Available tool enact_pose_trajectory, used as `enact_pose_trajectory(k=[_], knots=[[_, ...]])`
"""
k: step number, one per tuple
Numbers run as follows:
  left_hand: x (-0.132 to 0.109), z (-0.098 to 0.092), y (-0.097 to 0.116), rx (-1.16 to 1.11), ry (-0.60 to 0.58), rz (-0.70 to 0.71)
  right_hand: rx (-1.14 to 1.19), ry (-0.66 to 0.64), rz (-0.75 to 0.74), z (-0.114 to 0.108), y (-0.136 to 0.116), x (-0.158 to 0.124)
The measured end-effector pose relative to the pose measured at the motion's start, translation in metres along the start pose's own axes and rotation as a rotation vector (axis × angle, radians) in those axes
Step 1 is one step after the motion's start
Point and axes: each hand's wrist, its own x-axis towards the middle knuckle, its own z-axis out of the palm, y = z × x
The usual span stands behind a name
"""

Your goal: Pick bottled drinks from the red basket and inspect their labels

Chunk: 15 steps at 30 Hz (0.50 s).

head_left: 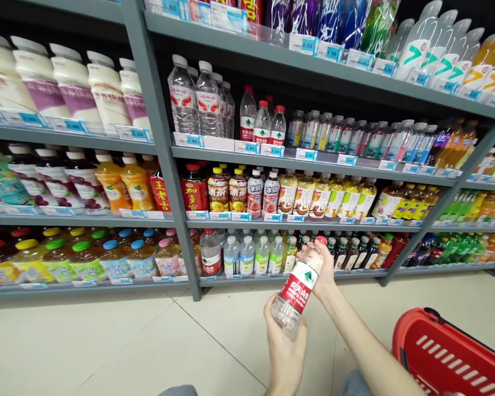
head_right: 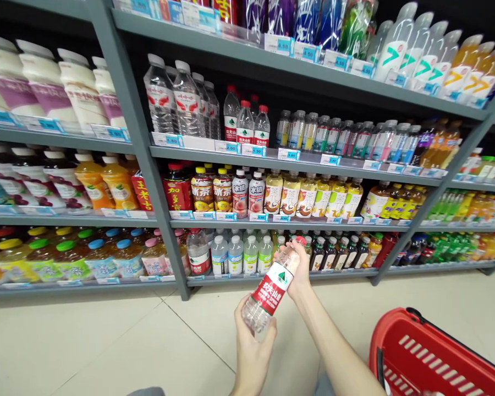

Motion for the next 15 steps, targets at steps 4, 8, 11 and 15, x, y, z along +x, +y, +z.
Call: enact_pose_trajectory(k=[4, 8, 11, 15], knots=[[0.011, -0.004, -0.004, 0.112, -0.039, 0.143, 0.065, 0.069, 0.053, 0.000, -0.002, 0.002], [0.019, -0.009, -0.007, 0.176, -0.044, 0.244, 0.044, 0.046, 0.039, 0.001, -0.001, 0.001], [0.023, -0.011, -0.003, 0.182, -0.080, 0.176, 0.012, 0.018, 0.022, 0.001, -0.002, 0.000], [0.025, -0.011, 0.009, 0.090, -0.105, 0.062, 0.019, -0.016, 0.017, 0.001, -0.005, -0.001]])
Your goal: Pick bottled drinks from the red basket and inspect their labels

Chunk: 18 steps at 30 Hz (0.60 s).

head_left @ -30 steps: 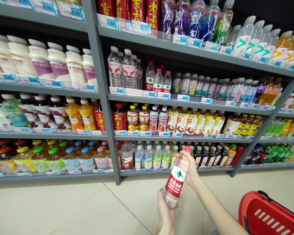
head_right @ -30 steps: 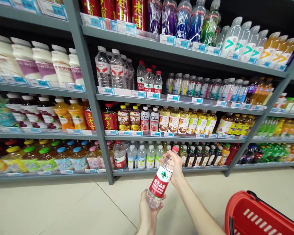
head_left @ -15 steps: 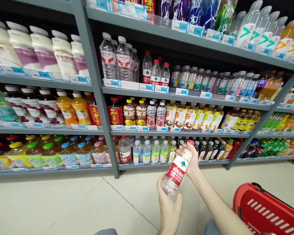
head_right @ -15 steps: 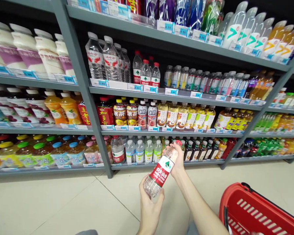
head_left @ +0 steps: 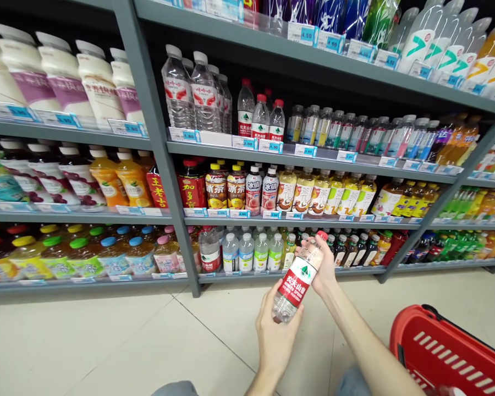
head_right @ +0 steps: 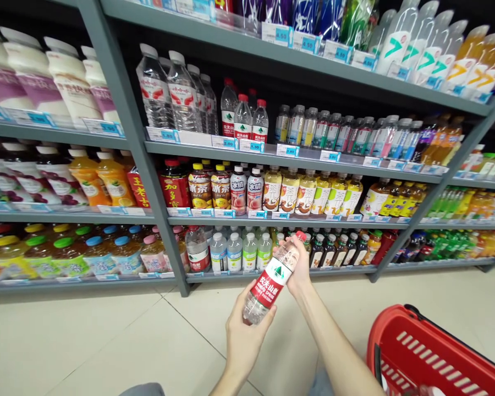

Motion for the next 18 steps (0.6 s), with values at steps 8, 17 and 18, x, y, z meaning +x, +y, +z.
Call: enact_pose_trajectory(k=[8, 17, 18], knots=[[-0.010, 0.007, 0.014, -0.355, -0.133, -0.318, 0.009, -0.145, -0.009, -0.006, -0.004, -0.001], [-0.007, 0.003, 0.011, -0.683, -0.194, -0.830, -0.007, -0.227, -0.013, -0.008, -0.002, -0.002], [-0.007, 0.003, 0.012, -0.698, -0.193, -0.841, -0.009, -0.230, -0.016, -0.008, -0.002, -0.002]])
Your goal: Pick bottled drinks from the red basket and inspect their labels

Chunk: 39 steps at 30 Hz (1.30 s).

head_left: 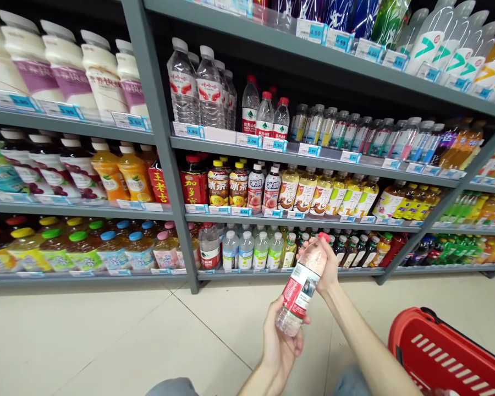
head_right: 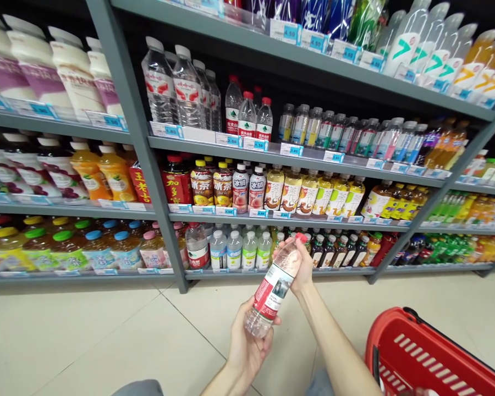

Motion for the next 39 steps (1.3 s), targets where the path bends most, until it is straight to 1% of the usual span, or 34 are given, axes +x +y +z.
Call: enact_pose_trajectory(k=[4, 6, 9, 12, 19, 24, 27, 30, 33, 36, 39], knots=[[-0.002, 0.004, 0.000, -0.018, -0.022, -0.009, 0.008, -0.014, 0.000, -0.001, 0.000, 0.002], [-0.001, 0.006, -0.001, -0.008, -0.035, -0.013, 0.007, 0.005, 0.004, -0.002, -0.001, 0.004], [0.000, 0.007, -0.002, 0.005, -0.020, 0.005, -0.005, 0.059, 0.036, -0.002, -0.002, 0.007], [0.001, 0.007, -0.002, 0.013, 0.003, 0.042, -0.016, 0.079, 0.060, 0.000, -0.002, 0.007], [-0.003, 0.005, -0.005, 0.070, -0.026, 0.124, -0.020, -0.045, 0.025, 0.005, -0.006, 0.001], [-0.003, 0.004, -0.008, 0.110, -0.020, 0.150, -0.022, -0.038, -0.001, 0.002, -0.006, -0.001], [-0.003, 0.004, -0.009, 0.135, -0.020, 0.183, -0.012, -0.002, 0.001, 0.000, -0.004, -0.001], [-0.003, 0.004, -0.009, 0.201, -0.027, 0.255, -0.037, 0.090, -0.003, -0.002, -0.001, 0.002], [-0.001, 0.004, -0.012, 0.316, 0.009, 0.370, -0.111, 0.199, 0.011, -0.003, 0.001, 0.007], [0.002, 0.000, -0.016, 0.447, 0.065, 0.502, -0.199, 0.254, 0.043, -0.003, 0.004, 0.009], [0.004, -0.006, -0.021, 0.560, 0.114, 0.610, -0.303, 0.315, 0.039, -0.002, 0.007, 0.010]])
